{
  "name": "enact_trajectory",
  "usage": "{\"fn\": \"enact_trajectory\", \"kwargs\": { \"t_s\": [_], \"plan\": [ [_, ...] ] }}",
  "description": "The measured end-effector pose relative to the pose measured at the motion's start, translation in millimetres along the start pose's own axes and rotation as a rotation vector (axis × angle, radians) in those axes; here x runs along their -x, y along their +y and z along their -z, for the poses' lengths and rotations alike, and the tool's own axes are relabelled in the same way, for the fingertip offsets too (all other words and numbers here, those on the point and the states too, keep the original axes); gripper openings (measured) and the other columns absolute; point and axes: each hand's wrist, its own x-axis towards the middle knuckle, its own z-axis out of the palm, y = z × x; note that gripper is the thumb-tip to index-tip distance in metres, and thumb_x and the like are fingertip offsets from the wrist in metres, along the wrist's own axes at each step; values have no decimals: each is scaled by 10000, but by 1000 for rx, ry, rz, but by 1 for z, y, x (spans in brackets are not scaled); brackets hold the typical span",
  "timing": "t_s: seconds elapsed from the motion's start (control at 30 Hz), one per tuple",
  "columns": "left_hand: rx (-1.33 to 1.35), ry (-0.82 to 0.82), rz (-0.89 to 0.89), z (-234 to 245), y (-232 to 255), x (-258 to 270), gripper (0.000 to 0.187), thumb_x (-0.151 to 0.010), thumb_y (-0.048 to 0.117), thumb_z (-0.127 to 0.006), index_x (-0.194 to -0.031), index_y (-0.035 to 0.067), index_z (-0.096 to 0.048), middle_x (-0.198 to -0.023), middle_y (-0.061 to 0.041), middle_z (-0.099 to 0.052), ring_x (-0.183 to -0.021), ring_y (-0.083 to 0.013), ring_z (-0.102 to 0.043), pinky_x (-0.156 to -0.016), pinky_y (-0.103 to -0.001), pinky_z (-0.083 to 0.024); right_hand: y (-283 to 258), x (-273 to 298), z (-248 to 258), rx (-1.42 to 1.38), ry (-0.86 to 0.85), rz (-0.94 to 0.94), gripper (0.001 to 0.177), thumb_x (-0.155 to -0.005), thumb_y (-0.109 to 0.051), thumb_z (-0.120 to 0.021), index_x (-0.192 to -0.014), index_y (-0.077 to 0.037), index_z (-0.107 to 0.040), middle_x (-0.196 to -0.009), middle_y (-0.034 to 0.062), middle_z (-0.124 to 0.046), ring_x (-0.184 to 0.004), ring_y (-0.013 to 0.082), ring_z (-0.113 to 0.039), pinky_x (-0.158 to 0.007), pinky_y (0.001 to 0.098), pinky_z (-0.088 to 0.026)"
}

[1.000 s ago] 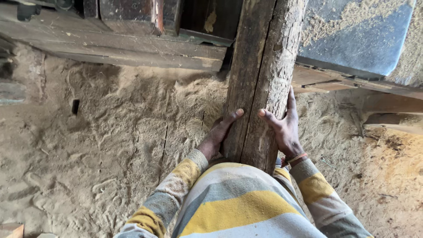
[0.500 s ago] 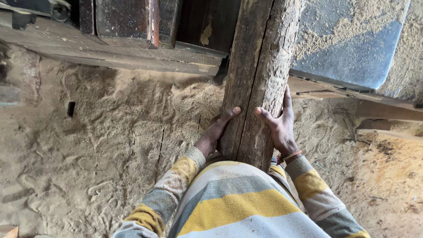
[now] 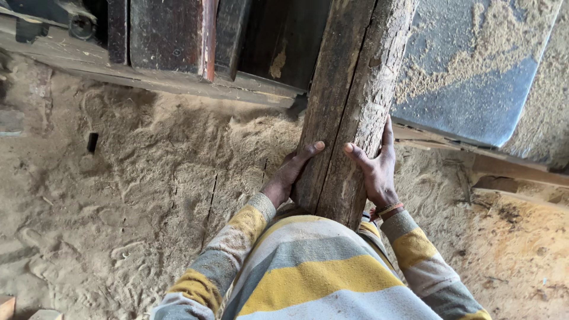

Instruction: The person feeds a long log into a table saw, guiding it with both hands to cut planks. After each cut, the person removes the cut plank and sets it aside, then repositions the log to continue cutting. The process is repeated multiple times throughout the clip.

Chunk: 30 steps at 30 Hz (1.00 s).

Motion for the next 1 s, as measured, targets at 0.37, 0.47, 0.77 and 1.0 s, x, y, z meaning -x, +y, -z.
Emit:
{"fn": "enact_trajectory", "kwargs": {
  "t_s": [0.37, 0.47, 0.77, 1.0],
  "plan": [
    [10, -12, -34, -3, 22, -27, 1271, -594, 812, -706, -1475, -55, -409, -1291, -308, -616, -1189, -417, -661, -977, -481, -586, -19, -35, 2, 15, -15, 4, 1301, -664, -498, -846, -1641, -36, -122, -1627, 234, -362, -1473, 353, -421, -1221, 461, -368],
    [28, -29, -38, -3, 31, -35, 1277, -598, 809, -708, -1475, -64, -392, -1302, -316, -607, -1203, -423, -656, -988, -478, -582, -25, -46, 2, 48, -18, 67, 1265, -718, -463, -848, -1663, -23, -132, -1648, 233, -367, -1504, 349, -407, -1249, 458, -343],
    [39, -51, -64, -6, 61, -52, 1288, -601, 811, -711, -1493, -59, -382, -1352, -308, -572, -1245, -414, -613, -1028, -476, -539, -25, -79, 7, 48, -18, 88, 1254, -741, -454, -854, -1662, -9, -129, -1672, 235, -334, -1543, 350, -359, -1278, 458, -304],
    [22, 7, -29, -13, 83, -54, 1251, -588, 807, -699, -1465, -46, -436, -1301, -283, -626, -1192, -393, -654, -1009, -452, -553, -28, -102, 11, 107, -6, 99, 1321, -704, -570, -840, -1653, -4, -116, -1691, 250, -280, -1568, 367, -302, -1284, 476, -273]
  ]
}}
